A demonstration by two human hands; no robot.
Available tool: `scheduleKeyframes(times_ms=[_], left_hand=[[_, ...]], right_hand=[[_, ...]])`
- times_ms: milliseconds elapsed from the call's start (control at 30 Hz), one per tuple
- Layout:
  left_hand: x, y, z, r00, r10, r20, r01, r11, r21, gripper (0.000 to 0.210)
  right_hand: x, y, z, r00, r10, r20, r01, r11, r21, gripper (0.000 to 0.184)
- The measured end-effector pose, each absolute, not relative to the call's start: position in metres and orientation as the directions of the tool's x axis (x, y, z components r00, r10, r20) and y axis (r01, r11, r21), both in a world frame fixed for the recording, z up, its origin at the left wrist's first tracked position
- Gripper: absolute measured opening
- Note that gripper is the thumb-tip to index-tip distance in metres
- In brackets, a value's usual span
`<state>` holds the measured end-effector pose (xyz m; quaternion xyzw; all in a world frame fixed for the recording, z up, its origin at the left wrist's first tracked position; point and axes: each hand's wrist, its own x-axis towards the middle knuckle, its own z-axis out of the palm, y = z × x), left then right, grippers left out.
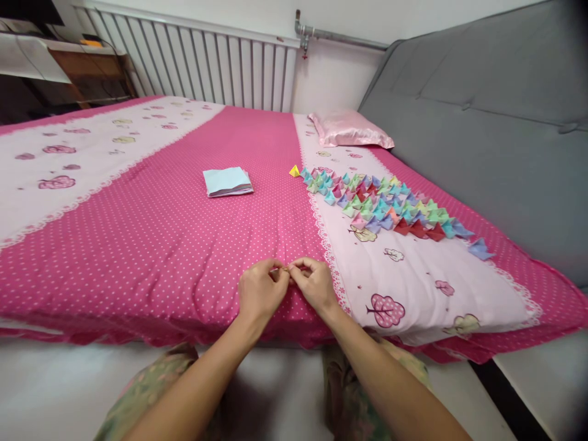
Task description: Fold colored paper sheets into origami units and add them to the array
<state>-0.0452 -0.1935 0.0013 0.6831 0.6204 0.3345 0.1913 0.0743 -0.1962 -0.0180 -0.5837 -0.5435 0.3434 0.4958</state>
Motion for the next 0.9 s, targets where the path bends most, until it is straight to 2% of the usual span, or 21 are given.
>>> scheduleKeyframes(times_ms=[200, 400, 600, 733, 900], left_hand=[[-0.0462, -0.1933, 0.0002, 0.051, 0.978, 0.202, 0.652, -0.185, 0.736, 0.019], [-0.0469, -0.1932, -0.0015, 0.082, 0.968, 0.236, 0.628, -0.234, 0.742, 0.02], [-0.0471, -0.1919, 0.001, 0.016, 0.985, 0.173, 0.627, -0.145, 0.765, 0.018], [-0.0477, -0.1898, 0.0027, -0.006, 0.992, 0.123, 0.571, -0.098, 0.815, 0.018], [-0.0492, -0.1905, -0.0023, 0.033, 0.964, 0.265, 0.532, -0.241, 0.812, 0.019]], right_hand=[[0.0756, -0.1951, -0.017, 0.174, 0.971, 0.166, 0.271, 0.114, -0.956, 0.015], [0.0755, -0.1963, -0.0183, 0.154, 0.974, 0.166, 0.22, 0.13, -0.967, 0.015], [0.0766, -0.1962, -0.0203, 0.172, 0.982, 0.077, 0.091, 0.062, -0.994, 0.016], [0.0776, -0.1957, -0.0186, 0.155, 0.986, 0.062, 0.094, 0.048, -0.994, 0.019], [0.077, -0.1974, -0.0142, 0.103, 0.991, 0.082, 0.087, 0.073, -0.994, 0.026]])
